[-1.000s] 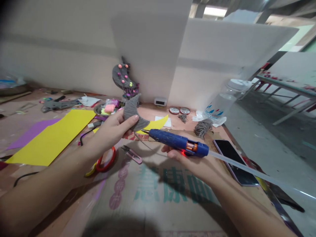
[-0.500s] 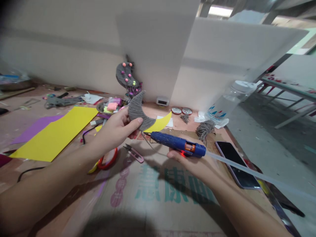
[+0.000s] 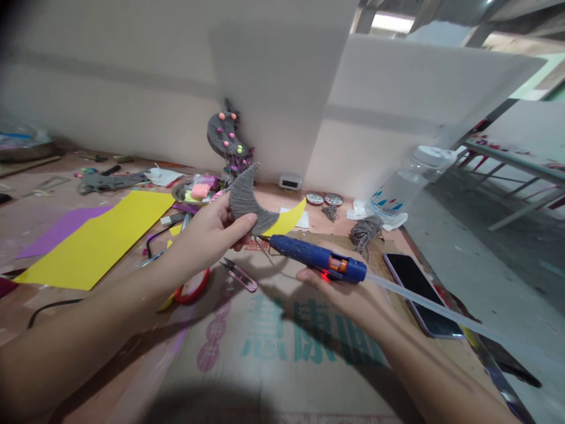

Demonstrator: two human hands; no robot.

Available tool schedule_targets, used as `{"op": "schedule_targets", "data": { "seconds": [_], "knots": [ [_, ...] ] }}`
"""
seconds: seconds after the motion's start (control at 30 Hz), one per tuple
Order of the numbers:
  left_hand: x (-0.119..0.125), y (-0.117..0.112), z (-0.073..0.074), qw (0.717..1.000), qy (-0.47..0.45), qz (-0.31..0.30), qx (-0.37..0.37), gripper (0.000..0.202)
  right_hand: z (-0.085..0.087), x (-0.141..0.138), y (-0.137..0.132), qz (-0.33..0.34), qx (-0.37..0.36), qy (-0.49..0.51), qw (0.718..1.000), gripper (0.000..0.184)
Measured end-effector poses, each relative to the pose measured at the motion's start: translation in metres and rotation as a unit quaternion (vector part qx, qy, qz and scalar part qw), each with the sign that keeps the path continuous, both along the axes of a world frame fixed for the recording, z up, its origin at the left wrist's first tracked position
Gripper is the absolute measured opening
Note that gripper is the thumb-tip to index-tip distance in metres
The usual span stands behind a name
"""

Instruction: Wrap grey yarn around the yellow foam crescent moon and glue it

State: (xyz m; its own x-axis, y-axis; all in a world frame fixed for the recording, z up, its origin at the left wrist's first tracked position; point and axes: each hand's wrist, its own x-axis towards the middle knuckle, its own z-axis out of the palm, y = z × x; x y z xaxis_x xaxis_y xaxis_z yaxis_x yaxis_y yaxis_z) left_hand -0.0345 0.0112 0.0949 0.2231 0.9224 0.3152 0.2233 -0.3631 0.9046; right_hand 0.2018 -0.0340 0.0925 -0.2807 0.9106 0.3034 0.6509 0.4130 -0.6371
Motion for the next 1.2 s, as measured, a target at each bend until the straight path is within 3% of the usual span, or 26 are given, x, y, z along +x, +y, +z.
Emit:
{"op": "schedule_targets", "data": {
  "seconds": [0.3,0.47,0.83,1.2],
  "knots": [
    [-0.0005,0.0008,-0.0012,1.0,-0.003,0.002,-0.005,0.008,0.0003,-0.0035,0.0003,0.003,0.038,0.017,0.999,0.025],
    [-0.001,0.0007,-0.0017,1.0,0.007,0.009,-0.003,0.008,0.0026,-0.0046,-0.001,-0.027,0.049,-0.007,0.998,0.021],
    [-0.0009,0.0004,0.0008,1.0,0.002,-0.006,-0.001,0.006,-0.0006,-0.0023,-0.0008,-0.015,0.077,-0.022,0.997,0.022],
    [-0.0017,0.0003,0.0028,1.0,-0.002,-0.008,-0.015,0.01,0.0003,-0.0003,-0.0003,-0.014,0.032,-0.013,0.999,0.024]
  ]
}}
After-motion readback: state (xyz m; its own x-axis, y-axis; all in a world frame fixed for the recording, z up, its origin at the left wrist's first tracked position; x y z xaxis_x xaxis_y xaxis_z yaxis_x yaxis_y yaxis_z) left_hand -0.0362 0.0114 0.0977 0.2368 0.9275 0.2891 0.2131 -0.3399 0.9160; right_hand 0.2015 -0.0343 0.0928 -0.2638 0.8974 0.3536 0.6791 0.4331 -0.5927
